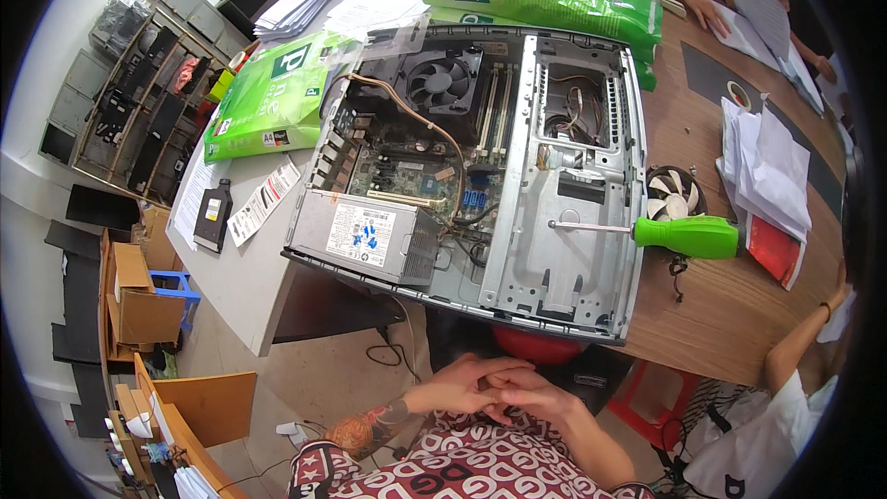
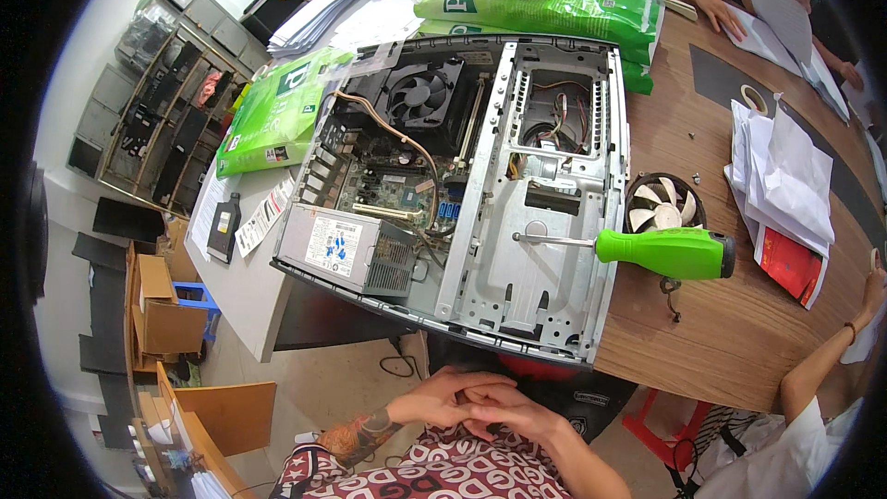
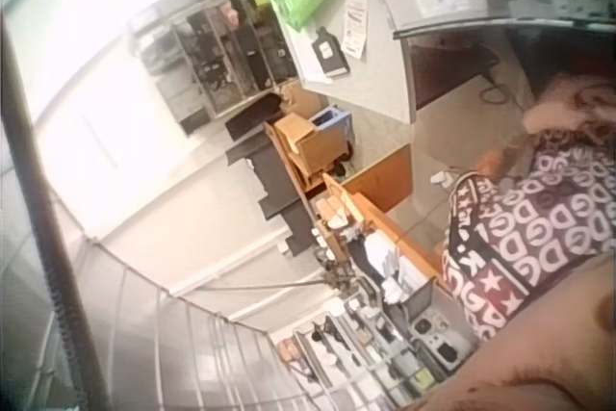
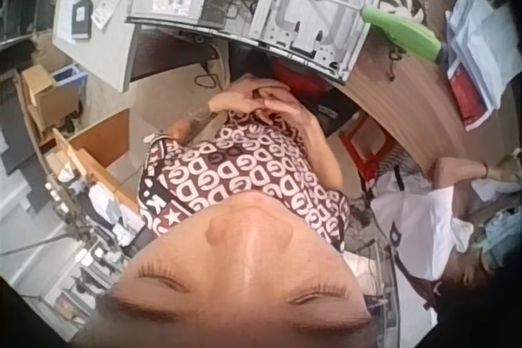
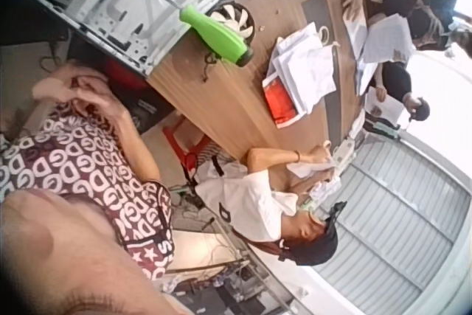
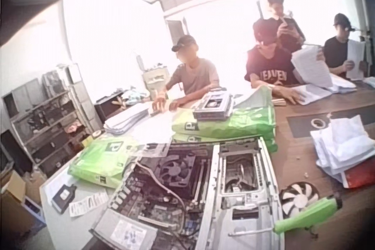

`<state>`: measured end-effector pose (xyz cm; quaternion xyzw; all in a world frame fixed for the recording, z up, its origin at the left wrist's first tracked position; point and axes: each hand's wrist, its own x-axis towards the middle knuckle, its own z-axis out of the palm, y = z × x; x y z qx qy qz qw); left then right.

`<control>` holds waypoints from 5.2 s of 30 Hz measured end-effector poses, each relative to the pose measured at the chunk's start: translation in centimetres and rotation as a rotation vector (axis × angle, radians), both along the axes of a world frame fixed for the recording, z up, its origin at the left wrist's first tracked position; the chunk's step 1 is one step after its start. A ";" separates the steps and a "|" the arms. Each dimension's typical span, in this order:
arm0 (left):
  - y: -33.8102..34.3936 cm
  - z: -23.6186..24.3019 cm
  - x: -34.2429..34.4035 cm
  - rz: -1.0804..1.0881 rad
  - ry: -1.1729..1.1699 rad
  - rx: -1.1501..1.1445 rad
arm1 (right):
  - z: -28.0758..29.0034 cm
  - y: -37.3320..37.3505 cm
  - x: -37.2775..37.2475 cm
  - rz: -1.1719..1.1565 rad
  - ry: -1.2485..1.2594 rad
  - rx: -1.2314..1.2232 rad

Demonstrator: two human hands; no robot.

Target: The person works inside an open computer tower, using a screwdriver to unscrew and secure components including the internal fan and mounting brackets.

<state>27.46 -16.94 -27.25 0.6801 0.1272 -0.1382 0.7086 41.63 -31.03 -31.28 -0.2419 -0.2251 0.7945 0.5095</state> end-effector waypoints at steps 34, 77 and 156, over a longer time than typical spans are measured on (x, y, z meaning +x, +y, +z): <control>-1.1 -1.9 -0.5 -0.057 0.132 -0.044 | 3.8 0.9 2.0 -0.097 -0.025 0.277; -0.3 4.8 0.0 -0.078 -0.347 -0.220 | -2.9 -1.2 -2.3 0.020 -0.705 0.315; 21.4 18.2 16.0 0.062 -0.492 1.023 | 12.3 0.4 27.9 -1.645 -1.490 0.614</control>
